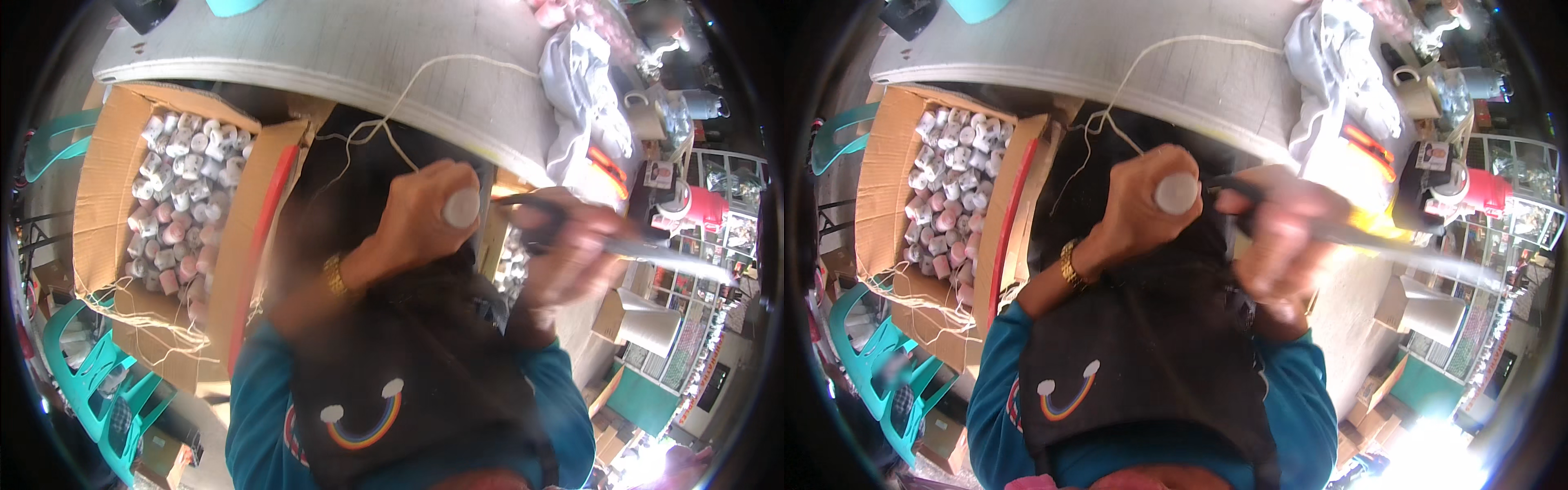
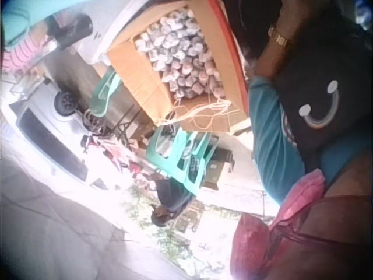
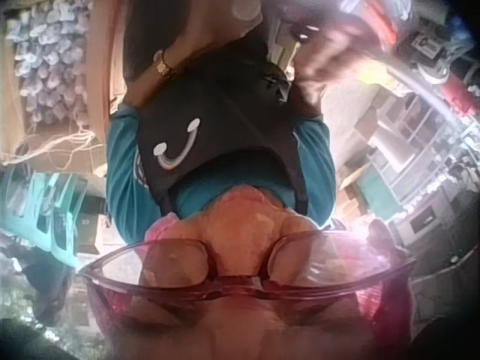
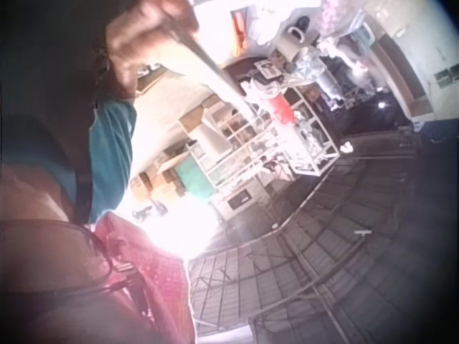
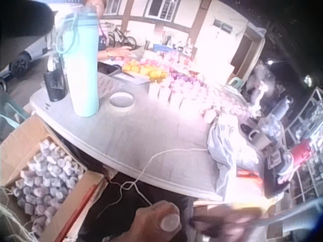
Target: The person inserts wicks into small cylindrical candle bodies, trims the wicks with scissors, and wipes the candles with a cloth. They repeat this process for multiple candles, placing finished units on the table.
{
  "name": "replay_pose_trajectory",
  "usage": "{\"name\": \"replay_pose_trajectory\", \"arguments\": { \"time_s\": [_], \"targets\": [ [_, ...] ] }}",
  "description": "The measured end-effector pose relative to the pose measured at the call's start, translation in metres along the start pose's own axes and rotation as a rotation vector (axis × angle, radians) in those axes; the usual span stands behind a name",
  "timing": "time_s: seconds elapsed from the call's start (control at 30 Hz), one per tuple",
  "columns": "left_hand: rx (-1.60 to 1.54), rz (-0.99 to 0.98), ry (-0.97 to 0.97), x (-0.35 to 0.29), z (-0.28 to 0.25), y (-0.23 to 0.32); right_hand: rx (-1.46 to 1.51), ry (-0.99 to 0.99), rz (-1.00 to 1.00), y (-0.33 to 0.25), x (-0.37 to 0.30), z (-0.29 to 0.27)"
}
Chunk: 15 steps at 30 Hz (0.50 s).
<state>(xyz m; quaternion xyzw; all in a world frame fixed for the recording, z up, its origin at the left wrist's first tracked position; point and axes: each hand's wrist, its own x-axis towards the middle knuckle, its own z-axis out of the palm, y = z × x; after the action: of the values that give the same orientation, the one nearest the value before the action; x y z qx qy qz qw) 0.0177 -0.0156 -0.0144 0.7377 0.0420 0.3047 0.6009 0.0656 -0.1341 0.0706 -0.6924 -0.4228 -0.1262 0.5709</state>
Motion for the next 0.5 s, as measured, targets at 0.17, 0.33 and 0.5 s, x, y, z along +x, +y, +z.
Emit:
{"name": "replay_pose_trajectory", "arguments": {
  "time_s": [0.17,0.33,0.5],
  "targets": [
    [-0.022,-0.045,-0.019,0.003,0.007,0.0,-0.061,-0.019,-0.009,0.003,-0.003,0.0],
    [-0.048,-0.086,-0.012,0.0,0.003,0.0,-0.178,-0.056,0.108,0.01,-0.016,0.01],
    [-0.013,-0.062,0.003,0.011,0.003,-0.009,-0.371,-0.158,0.105,0.012,-0.011,0.012]
  ]
}}
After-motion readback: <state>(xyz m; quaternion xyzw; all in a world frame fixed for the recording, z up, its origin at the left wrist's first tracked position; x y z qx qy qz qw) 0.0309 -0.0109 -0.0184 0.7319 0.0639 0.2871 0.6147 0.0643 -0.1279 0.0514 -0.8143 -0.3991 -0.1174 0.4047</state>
